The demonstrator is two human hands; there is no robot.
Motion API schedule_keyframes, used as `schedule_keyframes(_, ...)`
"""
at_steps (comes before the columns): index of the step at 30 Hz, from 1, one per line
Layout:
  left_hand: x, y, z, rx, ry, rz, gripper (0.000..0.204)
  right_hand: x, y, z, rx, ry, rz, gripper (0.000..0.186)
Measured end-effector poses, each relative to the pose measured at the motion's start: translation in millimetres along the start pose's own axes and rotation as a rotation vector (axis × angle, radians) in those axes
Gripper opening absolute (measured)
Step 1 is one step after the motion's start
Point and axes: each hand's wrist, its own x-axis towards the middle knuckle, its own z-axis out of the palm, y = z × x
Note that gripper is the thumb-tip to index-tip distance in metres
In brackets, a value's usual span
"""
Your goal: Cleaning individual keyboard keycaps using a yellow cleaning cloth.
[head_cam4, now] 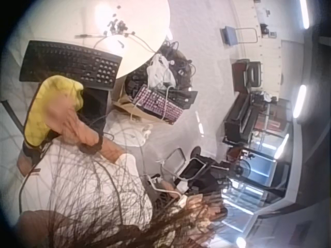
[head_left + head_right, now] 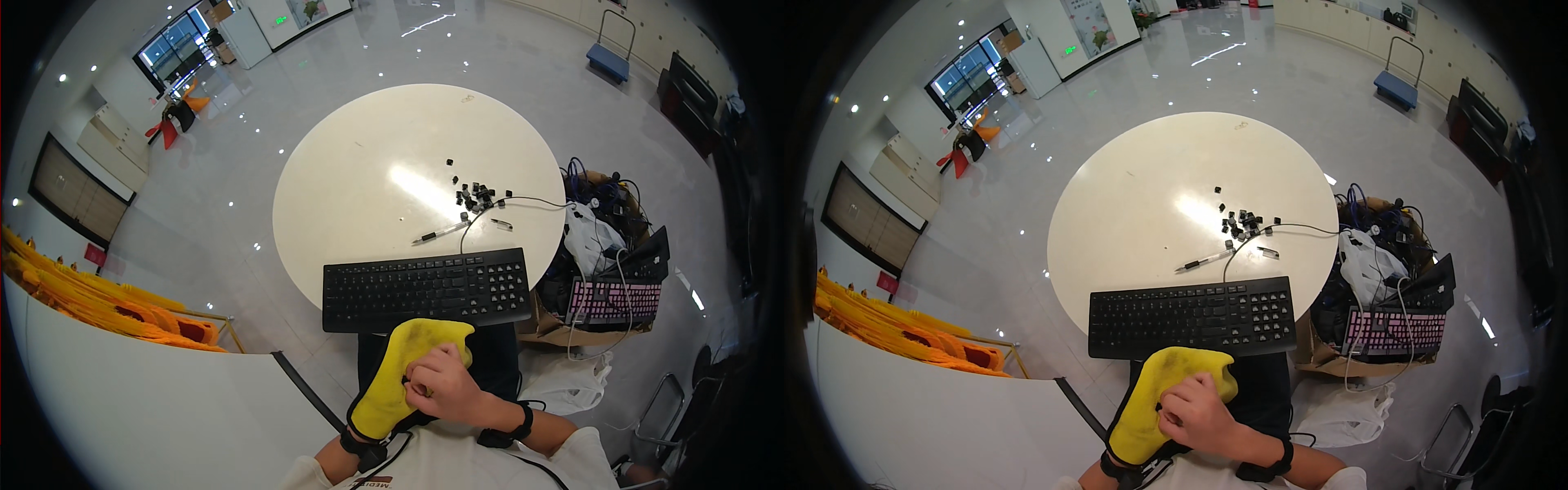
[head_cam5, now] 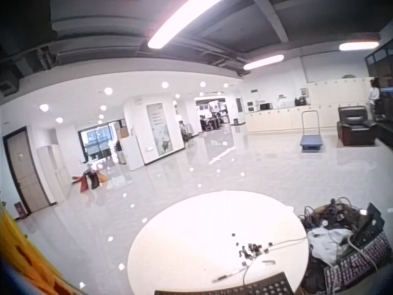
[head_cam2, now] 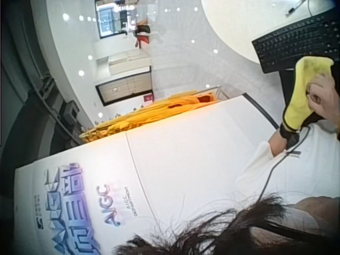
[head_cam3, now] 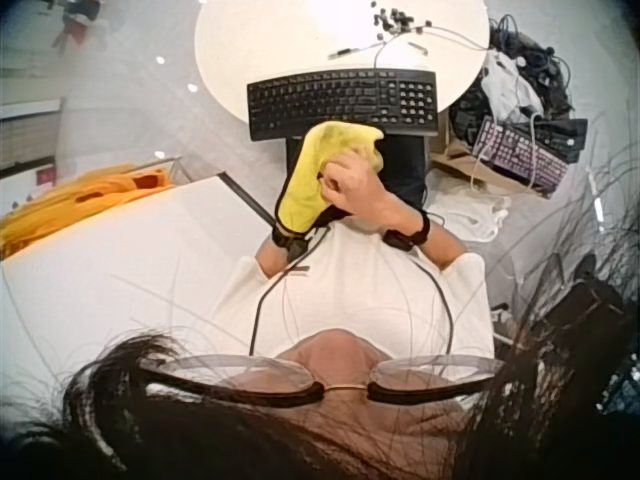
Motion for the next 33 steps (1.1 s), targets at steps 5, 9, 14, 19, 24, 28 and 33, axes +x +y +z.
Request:
schedule_keyframes(5, 4, 42, 32, 0.075, 0.023, -0.095, 0.057, 1, -14, -9, 0.144, -0.165, 0.067, 0.021)
schedule_keyframes(9, 5, 45, 42, 0.099, 0.039, -0.103, 0.056, 6, -23, -12, 0.142, -0.187, 0.199, 0.018)
schedule_keyframes(14, 9, 57, 73, 0.077, 0.03, 0.01, 0.06, 17, -26, -13, -0.077, -0.205, 0.21, 0.025)
schedule_keyframes(19, 12, 73, 99, 0.131, 0.141, -0.019, 0.059, 25, -19, -9, -0.292, -0.145, 0.182, 0.025)
schedule_keyframes(24, 11, 48, 60, -0.095, 0.05, 0.003, 0.058, 22, -27, -12, -0.299, -0.244, 0.152, 0.028)
schedule_keyframes(28, 11, 56, 54, -0.163, 0.162, -0.179, 0.056, 17, -41, -16, -0.242, -0.37, 0.126, 0.032)
schedule_keyframes(33, 9, 65, 75, -0.009, 0.131, -0.108, 0.056, 22, -42, -23, -0.136, -0.426, 0.266, 0.03)
